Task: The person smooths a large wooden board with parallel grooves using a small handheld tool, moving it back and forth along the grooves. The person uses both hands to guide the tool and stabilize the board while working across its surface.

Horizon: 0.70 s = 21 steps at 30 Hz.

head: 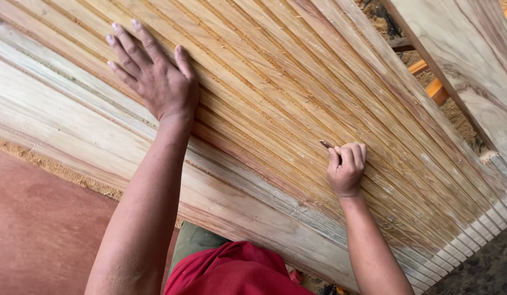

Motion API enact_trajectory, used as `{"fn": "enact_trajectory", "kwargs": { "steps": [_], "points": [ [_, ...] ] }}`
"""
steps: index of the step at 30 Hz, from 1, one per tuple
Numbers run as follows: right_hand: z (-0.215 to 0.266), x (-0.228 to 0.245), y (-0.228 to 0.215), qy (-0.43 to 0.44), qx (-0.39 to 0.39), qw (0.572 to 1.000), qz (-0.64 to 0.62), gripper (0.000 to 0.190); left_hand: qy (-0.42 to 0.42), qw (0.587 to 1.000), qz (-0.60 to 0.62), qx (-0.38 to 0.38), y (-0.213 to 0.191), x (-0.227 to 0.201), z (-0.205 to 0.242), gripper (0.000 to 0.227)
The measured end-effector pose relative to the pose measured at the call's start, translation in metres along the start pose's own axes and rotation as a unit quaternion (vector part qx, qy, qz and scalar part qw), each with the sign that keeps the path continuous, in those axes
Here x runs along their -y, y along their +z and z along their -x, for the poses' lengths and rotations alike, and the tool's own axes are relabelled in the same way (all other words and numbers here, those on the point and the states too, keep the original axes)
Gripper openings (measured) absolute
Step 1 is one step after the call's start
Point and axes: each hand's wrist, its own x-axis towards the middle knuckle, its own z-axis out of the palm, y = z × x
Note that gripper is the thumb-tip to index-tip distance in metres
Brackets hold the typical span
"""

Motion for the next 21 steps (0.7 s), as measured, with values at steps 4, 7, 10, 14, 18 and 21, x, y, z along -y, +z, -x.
{"fn": "enact_trajectory", "kwargs": {
  "steps": [4, 7, 10, 14, 18, 21],
  "points": [
    [-0.040, 0.028, 0.065, -0.047, 0.000, 0.999, 0.007, 0.020, 0.001, 1.000, -0.009, 0.018, 0.000, 0.001, 0.001, 0.078],
    [-0.043, 0.041, 0.055, -0.044, 0.012, 0.999, -0.024, 0.016, 0.015, 1.000, -0.002, 0.016, -0.008, 0.001, 0.006, 0.077],
    [-0.032, 0.026, 0.015, -0.008, 0.005, 1.000, -0.027, 0.009, 0.011, 1.000, 0.011, 0.021, -0.016, -0.005, 0.005, 0.079],
    [0.004, -0.005, -0.012, 0.069, 0.047, 0.995, -0.063, 0.016, -0.002, 0.999, -0.008, 0.033, -0.006, 0.001, 0.002, 0.078],
    [0.016, -0.012, -0.011, 0.085, 0.037, 0.991, -0.095, 0.014, 0.010, 1.000, -0.013, 0.022, -0.004, -0.003, -0.001, 0.078],
    [0.013, -0.002, -0.019, 0.031, 0.036, 0.997, -0.055, 0.014, 0.010, 1.000, -0.010, 0.019, -0.009, -0.002, 0.008, 0.079]
  ]
}}
